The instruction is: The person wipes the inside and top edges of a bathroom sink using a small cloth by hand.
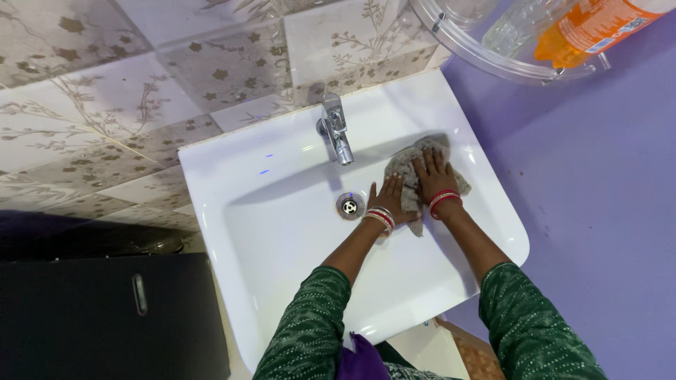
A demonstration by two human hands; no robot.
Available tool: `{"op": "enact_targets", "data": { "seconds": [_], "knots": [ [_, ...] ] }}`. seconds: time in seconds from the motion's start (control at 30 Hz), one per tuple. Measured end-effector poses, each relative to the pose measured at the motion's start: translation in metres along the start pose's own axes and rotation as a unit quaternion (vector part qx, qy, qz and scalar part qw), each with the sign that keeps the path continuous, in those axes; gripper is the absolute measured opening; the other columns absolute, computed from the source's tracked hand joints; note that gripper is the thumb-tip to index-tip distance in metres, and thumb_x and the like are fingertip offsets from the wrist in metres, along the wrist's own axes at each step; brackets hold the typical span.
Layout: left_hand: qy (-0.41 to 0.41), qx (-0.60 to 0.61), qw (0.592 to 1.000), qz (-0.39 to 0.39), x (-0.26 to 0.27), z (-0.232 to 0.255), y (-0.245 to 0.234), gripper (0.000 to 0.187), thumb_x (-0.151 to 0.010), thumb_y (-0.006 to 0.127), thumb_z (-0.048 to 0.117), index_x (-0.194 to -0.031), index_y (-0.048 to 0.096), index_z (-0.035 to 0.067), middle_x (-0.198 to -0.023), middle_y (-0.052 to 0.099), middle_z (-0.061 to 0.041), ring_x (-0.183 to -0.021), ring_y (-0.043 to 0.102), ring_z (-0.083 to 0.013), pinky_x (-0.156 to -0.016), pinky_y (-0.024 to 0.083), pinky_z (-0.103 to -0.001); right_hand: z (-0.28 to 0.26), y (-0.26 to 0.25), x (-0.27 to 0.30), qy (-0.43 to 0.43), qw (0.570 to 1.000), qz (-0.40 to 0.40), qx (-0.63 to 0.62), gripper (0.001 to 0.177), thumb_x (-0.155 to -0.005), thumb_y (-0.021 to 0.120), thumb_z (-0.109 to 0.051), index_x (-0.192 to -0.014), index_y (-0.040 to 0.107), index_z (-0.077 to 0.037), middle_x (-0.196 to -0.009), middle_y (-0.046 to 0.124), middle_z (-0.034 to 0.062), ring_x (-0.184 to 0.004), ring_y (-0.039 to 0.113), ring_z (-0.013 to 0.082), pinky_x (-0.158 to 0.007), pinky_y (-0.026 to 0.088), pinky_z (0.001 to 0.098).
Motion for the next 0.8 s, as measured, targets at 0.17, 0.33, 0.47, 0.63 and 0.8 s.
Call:
{"op": "enact_targets", "data": {
  "seconds": [0.17,0.33,0.47,0.63,0.8],
  "knots": [
    [-0.012,0.014,0.998,-0.054,0.079,-0.054,0.026,0.123,-0.082,0.047,0.086,-0.163,0.003,0.004,-0.174,0.000,-0.012,-0.160,-0.001,-0.0255,-0.126,0.004,-0.051,-0.084,0.056,0.038,-0.087,0.987,-0.090,-0.104,0.087,-0.091,0.067,-0.034,-0.162,0.019,-0.018,-0.170,0.004,0.0200,-0.156,0.007,0.0421,-0.120,0.026,0.0503],
    [-0.036,-0.014,0.999,0.015,0.112,-0.071,0.017,0.124,-0.081,0.049,0.083,-0.163,0.003,0.004,-0.172,0.002,-0.014,-0.160,-0.002,-0.0257,-0.127,-0.001,-0.052,-0.109,0.053,0.059,-0.125,0.973,-0.098,-0.165,0.082,-0.093,0.062,-0.043,-0.162,0.020,-0.028,-0.171,0.006,0.0095,-0.157,0.009,0.0338,-0.124,0.019,0.0534],
    [-0.020,-0.026,0.997,0.068,0.064,-0.042,0.006,0.122,-0.082,0.051,0.080,-0.164,0.004,0.002,-0.173,0.004,-0.014,-0.160,-0.001,-0.0274,-0.124,0.001,-0.056,-0.070,0.020,0.031,-0.090,0.988,-0.064,-0.112,0.078,-0.095,0.058,-0.045,-0.162,0.021,-0.030,-0.171,0.006,0.0076,-0.157,0.009,0.0309,-0.123,0.016,0.0571],
    [0.023,-0.003,0.996,0.092,0.006,0.009,0.006,0.118,-0.084,0.050,0.079,-0.163,0.007,0.002,-0.173,0.005,-0.017,-0.160,0.000,-0.0297,-0.125,0.004,-0.055,-0.003,0.003,0.024,0.023,1.000,-0.004,-0.013,0.074,-0.099,0.055,-0.042,-0.164,0.023,-0.025,-0.173,0.009,0.0078,-0.158,0.012,0.0287,-0.127,0.013,0.0558],
    [0.066,-0.045,0.996,-0.028,0.073,-0.007,0.036,0.119,-0.084,0.044,0.083,-0.163,0.003,0.004,-0.172,0.003,-0.015,-0.159,-0.001,-0.0286,-0.125,0.002,-0.056,-0.045,0.052,0.079,-0.017,0.984,-0.166,-0.068,0.082,-0.098,0.055,-0.044,-0.164,0.012,-0.020,-0.171,0.000,0.0152,-0.157,0.003,0.0375,-0.123,0.013,0.0516]
  ]
}}
Point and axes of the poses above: each hand's wrist, its own x-axis away from the middle knuckle, its own y-axis out of the palm, z = x × y, the point moved 10 cm from there along -x, towards the middle knuckle
